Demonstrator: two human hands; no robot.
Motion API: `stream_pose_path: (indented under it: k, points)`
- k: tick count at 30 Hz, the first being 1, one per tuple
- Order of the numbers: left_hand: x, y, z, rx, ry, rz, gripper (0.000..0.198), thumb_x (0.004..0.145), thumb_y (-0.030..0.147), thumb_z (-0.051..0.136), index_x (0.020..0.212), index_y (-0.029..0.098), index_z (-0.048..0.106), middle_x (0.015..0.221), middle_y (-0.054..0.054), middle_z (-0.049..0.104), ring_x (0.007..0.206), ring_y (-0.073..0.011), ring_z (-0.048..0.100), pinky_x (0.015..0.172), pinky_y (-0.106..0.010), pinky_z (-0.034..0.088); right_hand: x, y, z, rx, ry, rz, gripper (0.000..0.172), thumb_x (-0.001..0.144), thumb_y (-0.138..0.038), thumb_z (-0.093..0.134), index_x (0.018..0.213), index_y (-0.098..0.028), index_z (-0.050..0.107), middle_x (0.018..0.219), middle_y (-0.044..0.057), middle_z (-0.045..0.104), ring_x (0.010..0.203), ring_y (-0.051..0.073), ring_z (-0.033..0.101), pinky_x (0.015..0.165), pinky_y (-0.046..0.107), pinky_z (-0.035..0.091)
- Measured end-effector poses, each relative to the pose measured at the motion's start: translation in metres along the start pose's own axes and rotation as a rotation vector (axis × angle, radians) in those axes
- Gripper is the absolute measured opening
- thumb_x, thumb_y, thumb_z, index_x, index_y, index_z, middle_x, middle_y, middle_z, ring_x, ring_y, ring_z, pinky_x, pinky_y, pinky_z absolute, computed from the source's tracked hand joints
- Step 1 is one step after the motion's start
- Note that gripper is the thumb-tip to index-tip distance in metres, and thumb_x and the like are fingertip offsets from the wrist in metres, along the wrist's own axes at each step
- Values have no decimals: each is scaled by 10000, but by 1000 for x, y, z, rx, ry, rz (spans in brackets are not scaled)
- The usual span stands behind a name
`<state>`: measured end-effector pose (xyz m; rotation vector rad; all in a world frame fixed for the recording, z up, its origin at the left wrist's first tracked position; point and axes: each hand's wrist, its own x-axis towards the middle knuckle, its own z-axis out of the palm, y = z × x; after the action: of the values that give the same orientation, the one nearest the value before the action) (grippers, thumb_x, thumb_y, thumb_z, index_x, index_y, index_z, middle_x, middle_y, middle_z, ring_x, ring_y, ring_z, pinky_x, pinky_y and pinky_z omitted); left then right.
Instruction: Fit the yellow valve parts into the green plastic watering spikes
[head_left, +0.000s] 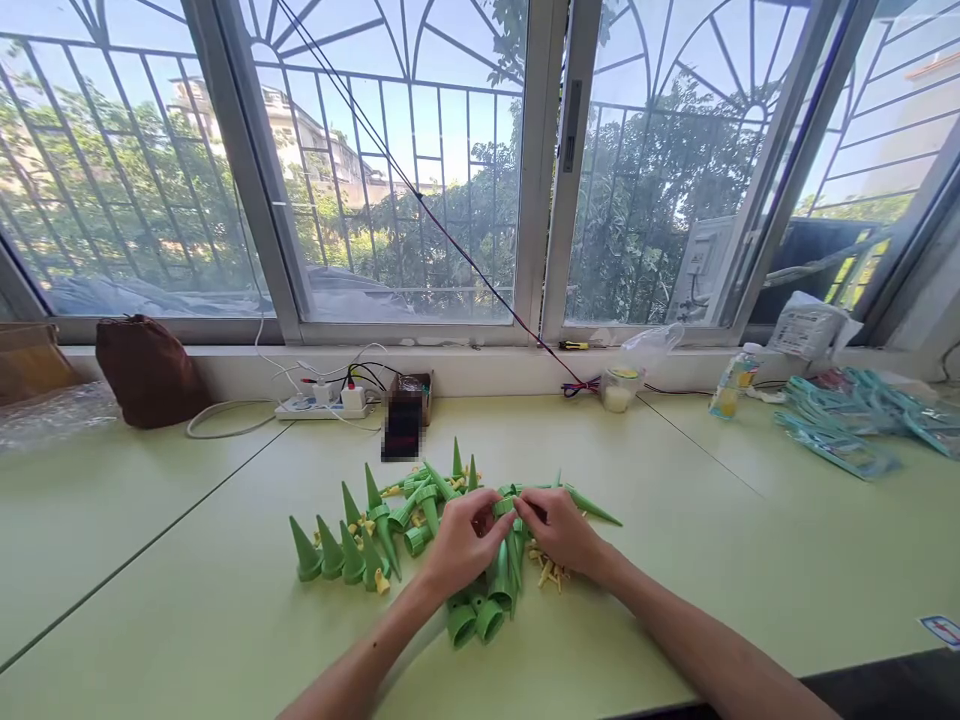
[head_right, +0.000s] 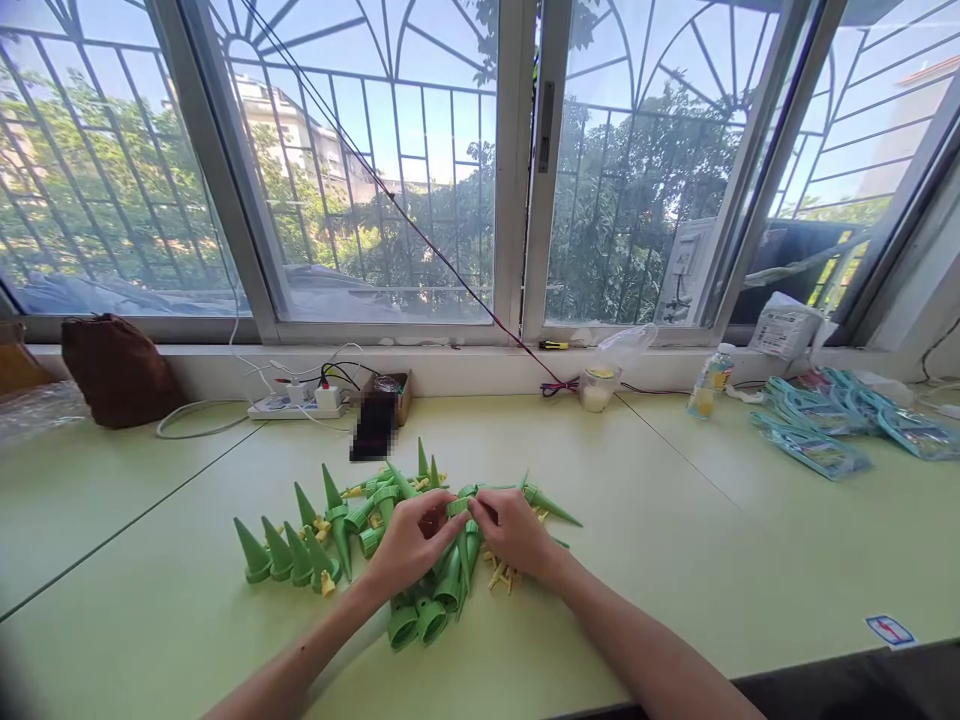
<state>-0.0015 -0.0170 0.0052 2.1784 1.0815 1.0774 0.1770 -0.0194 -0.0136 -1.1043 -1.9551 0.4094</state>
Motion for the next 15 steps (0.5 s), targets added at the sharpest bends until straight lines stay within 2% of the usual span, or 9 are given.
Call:
stream_pose_path:
  k: [15]
  points:
    - [0,-1,1,-9,16,5,222,848,352,590,758,150,600,592,25,465,546,-105,405,503,-215,324,0,1,1,-36,25,-20,369,956,-269,440,599,-179,424,539,-45,403,517,96,316,513,246,248]
